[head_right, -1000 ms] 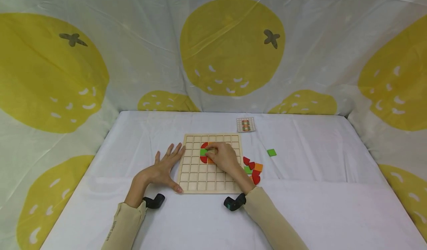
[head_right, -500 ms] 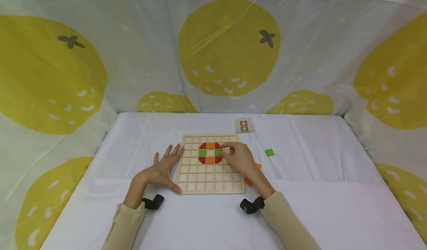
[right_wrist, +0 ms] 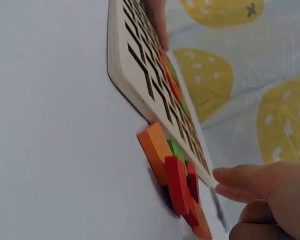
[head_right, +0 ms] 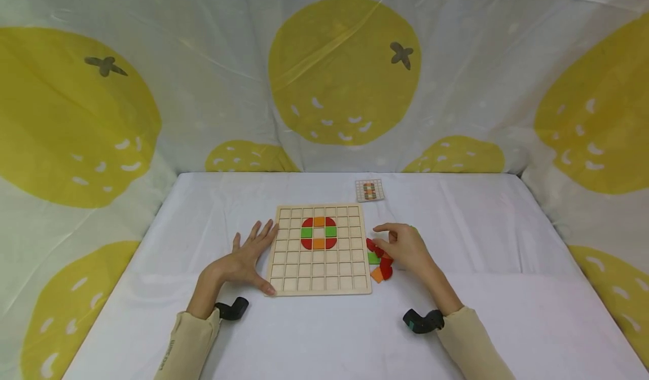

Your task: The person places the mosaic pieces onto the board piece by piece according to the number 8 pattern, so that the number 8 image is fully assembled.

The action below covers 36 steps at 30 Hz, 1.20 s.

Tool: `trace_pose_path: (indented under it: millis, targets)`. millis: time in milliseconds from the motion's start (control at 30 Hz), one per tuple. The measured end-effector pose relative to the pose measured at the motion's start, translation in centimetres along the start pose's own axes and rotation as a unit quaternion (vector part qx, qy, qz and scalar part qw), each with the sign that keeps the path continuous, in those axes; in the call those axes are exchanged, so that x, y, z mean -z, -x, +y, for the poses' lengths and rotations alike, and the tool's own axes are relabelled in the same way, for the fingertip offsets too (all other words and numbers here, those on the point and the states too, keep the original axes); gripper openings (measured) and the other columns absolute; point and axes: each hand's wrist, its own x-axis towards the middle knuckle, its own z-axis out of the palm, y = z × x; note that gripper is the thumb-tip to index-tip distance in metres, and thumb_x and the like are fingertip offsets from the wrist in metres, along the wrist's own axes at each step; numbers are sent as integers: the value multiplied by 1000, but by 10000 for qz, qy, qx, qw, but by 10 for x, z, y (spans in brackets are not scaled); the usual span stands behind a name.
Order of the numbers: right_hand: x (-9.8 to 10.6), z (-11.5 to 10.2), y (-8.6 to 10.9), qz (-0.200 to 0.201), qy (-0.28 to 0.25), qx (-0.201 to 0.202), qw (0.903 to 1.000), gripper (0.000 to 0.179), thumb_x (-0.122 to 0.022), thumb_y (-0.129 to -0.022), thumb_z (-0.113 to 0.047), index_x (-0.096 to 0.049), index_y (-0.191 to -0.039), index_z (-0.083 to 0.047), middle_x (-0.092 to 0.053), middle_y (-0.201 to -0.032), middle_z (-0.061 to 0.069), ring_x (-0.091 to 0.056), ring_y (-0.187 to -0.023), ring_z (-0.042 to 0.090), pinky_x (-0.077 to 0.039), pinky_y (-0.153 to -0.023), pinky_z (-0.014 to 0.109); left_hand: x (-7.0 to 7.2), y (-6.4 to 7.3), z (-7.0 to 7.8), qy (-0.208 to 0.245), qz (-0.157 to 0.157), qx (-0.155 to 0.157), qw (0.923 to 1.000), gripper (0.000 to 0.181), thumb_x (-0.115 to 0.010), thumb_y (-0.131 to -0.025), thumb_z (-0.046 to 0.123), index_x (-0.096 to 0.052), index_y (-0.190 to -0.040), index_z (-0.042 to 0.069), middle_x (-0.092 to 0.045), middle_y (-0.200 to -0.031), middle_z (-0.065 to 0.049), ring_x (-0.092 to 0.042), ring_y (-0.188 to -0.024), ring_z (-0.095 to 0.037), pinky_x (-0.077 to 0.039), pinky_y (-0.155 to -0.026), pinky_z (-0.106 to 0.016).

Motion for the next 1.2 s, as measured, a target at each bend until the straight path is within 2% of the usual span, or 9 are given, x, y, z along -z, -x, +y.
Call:
trace_pose_path:
  millis: [200,400,700,867,1200]
  targets:
    - [7,11,2,-286,70,7,9996,31,-81,-90,-25,-78,-117,-11,-38,-62,-3,-38,-57,13,-28,-52,23,0,0,0,-14,29,-15,10000,151,-101,-56,46,-5,-167,10,5,-176,-14,13,-161,-42,10,-118,-79]
    - [5,11,2,-442,-42,110,9990,30,-81,-90,-24,-78,-115,-9,-37,-61,-3,-37,-56,12,-27,-51,22,0,0,0,-29,42,-23,10000,151,-101,-56,46,-6,-167,10,4,-176,-14,12,-161,-42,9,-118,-79]
    - [-7,10,1,-273,-160,160,9994,30,-86,-85,-24,-80,-111,-9,-39,-56,-4,-39,-50,10,-27,-47,20,0,0,1,18,-9,-34,10000,151,-101,-56,46,-6,-167,10,5,-176,-14,13,-161,-42,10,-118,-79]
    - [-7,7,2,-194,-32,-2,9998,28,-86,-85,-24,-80,-108,-9,-39,-56,-4,-40,-51,13,-27,-47,20,-1,-1,0,8,10,-36,10000,152,-101,-56,47,-4,-167,11,6,-176,-13,13,-161,-42,10,-118,-79]
    - [-7,1,4,28,226,-75,9997,25,-85,-85,-22,-81,-104,-7,-39,-57,-3,-41,-54,13,-27,-49,21,0,-1,0,8,18,-33,10000,152,-101,-56,46,-4,-167,11,6,-176,-13,13,-161,-42,10,-118,-79]
